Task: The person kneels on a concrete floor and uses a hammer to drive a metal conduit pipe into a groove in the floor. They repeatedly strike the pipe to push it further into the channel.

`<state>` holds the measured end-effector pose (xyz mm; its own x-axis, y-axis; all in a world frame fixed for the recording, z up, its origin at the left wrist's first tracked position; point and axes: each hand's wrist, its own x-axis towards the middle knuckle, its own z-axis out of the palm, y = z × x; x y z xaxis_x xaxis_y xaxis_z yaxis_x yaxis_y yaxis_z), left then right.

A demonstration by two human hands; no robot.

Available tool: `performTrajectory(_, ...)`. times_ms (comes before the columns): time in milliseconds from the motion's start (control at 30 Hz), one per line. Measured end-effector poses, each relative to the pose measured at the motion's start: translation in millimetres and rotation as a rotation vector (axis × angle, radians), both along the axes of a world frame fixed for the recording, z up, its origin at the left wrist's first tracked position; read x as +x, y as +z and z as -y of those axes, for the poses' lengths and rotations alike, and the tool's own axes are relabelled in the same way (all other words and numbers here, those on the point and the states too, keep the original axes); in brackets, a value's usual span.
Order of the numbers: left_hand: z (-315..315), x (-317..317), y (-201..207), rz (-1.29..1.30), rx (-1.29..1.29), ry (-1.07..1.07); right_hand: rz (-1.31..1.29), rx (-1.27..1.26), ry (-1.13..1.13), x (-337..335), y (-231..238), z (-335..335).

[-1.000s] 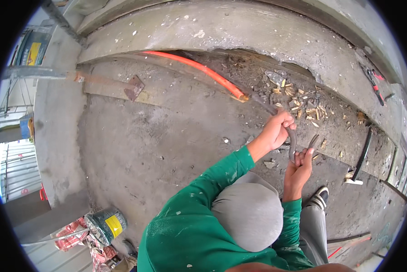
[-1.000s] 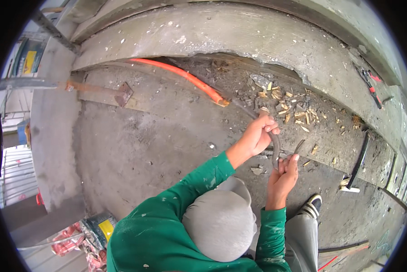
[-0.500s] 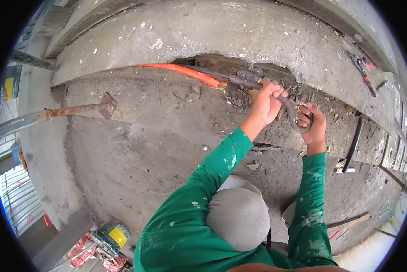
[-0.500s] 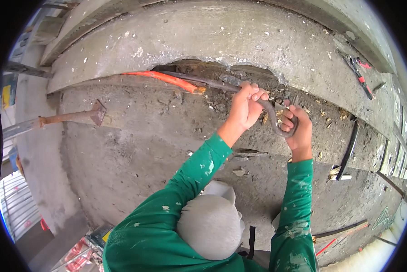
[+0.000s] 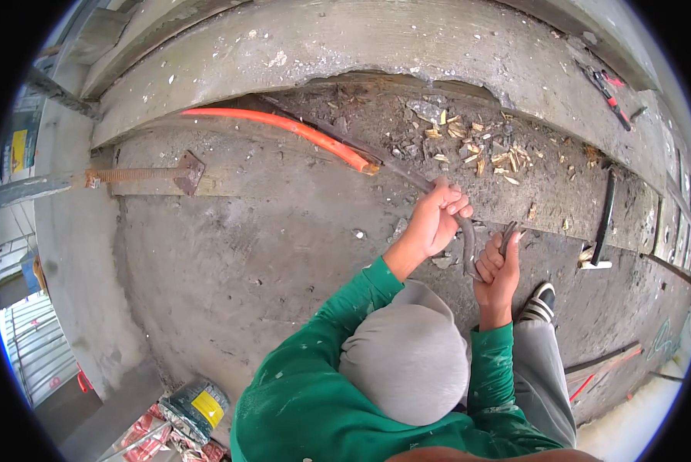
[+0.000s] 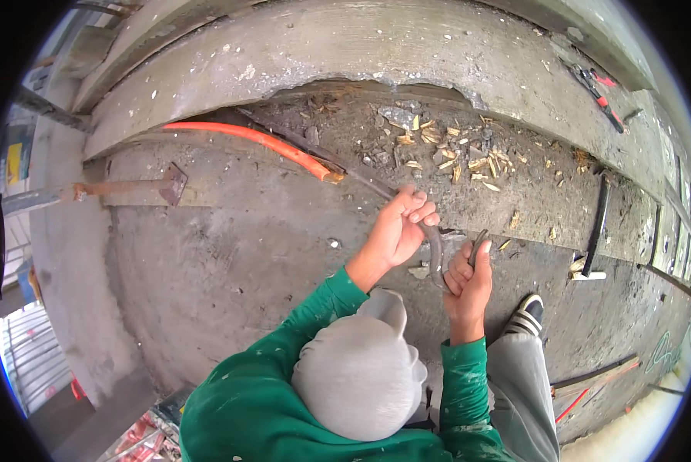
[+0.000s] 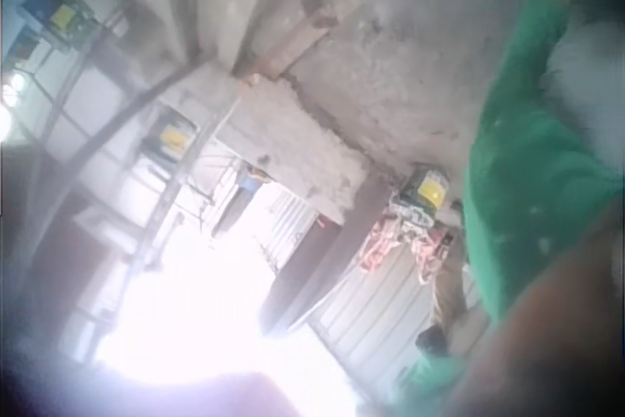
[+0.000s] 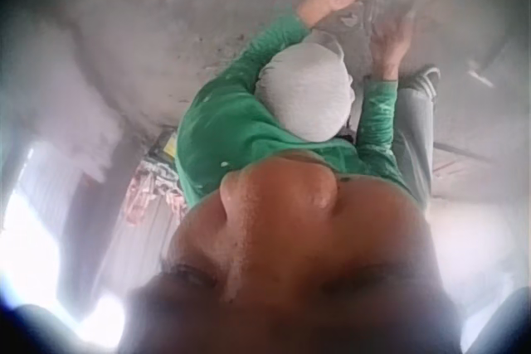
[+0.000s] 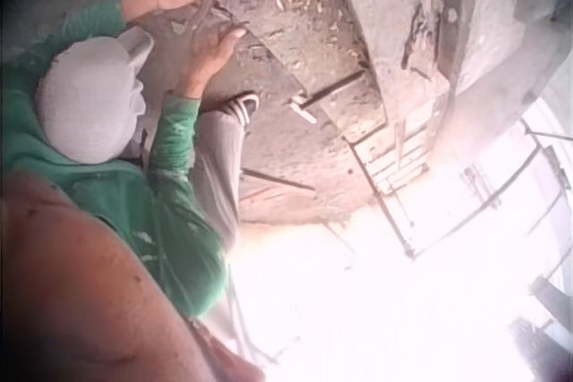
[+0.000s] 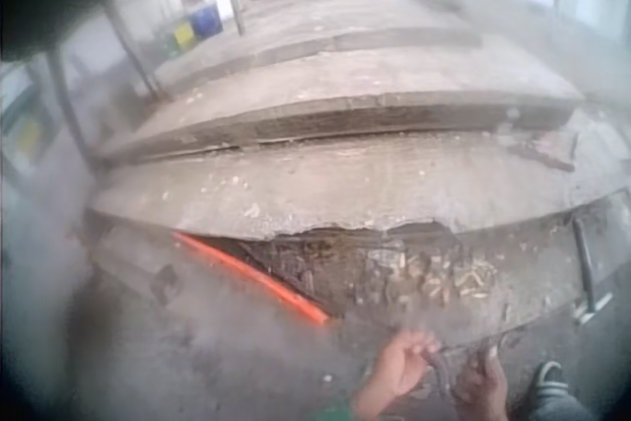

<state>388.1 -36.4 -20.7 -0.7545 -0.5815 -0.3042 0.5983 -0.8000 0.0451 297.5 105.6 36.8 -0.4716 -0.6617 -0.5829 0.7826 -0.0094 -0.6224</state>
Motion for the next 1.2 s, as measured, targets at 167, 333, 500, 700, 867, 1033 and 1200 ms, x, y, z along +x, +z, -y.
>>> performTrajectory(167, 33.7, -55.0, 6.2, -0.002, -0.022, 0.08, -0.107, 0.058, 0.047, -66.5, 4.1, 49.0)
performTrajectory(333, 27.5, -52.8, 5.3, 0.044, -0.017, 0.085, -0.083, 0.043, 0.029, -61.5, 1.2, 43.1)
performTrajectory(500, 37.4, -53.6, 0.6, -0.027, -0.029, 0.098, -0.091, 0.006, 0.028, -65.4, -0.7, 50.6)
performTrajectory(700, 65.6, -89.8, -3.7, -0.071, -0.042, 0.165, -0.135, 0.011, 0.091, -108.3, 2.2, 87.4)
performTrajectory(867, 85.9, -104.2, -6.5, -0.093, -0.056, 0.234, -0.117, -0.029, 0.157, -131.5, 4.3, 112.9)
performTrajectory(1033, 92.5, -95.2, -8.6, -0.108, -0.006, 0.195, -0.042, 0.015, 0.253, -154.8, 1.3, 123.0)
performTrajectory(1200, 87.1, -90.5, -10.3, -0.085, -0.026, 0.185, -0.143, 0.102, 0.364, -174.6, -1.3, 115.8)
